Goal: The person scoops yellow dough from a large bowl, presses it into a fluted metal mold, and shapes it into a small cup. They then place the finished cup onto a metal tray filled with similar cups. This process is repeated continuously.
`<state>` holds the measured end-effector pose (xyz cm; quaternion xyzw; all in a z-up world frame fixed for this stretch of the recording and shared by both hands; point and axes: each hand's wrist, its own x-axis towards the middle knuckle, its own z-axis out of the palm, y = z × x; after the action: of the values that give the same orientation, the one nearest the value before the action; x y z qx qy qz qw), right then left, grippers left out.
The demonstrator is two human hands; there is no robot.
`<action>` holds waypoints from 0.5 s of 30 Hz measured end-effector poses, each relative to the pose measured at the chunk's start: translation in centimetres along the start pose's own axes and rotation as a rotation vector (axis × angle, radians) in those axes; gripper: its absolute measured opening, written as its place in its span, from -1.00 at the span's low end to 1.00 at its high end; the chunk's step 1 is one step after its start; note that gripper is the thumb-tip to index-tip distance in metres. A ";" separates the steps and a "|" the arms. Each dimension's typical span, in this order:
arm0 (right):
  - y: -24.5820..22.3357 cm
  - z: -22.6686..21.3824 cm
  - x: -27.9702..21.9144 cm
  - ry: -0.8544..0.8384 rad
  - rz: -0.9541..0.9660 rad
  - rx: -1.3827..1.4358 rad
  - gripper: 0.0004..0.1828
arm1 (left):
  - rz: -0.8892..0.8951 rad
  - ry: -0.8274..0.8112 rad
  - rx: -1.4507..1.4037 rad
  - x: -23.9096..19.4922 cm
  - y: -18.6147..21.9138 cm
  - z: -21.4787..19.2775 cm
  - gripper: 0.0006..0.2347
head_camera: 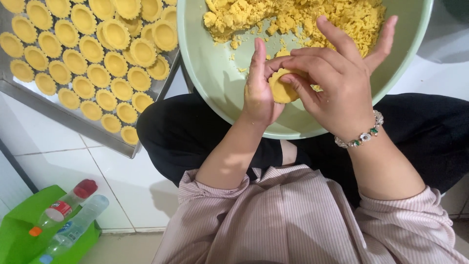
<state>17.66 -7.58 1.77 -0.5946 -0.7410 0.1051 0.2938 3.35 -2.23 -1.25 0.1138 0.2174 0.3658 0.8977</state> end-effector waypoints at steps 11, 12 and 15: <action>5.5 3.8 3.2 0.292 0.939 1.022 -0.40 | 0.003 0.700 0.174 -0.4 1.4 -3.2 -0.26; 5.6 3.9 3.1 0.273 0.914 1.045 -0.40 | 0.037 0.711 0.176 -1.3 2.9 -3.6 -0.26; 6.1 4.9 2.5 0.207 0.675 0.769 -0.40 | 0.365 0.744 0.055 -5.1 8.5 -5.9 -0.64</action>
<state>19.62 -2.64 -4.52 -0.6568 -0.3829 0.3993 0.5124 -7.87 0.46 -1.79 0.0344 0.5128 0.5294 0.6750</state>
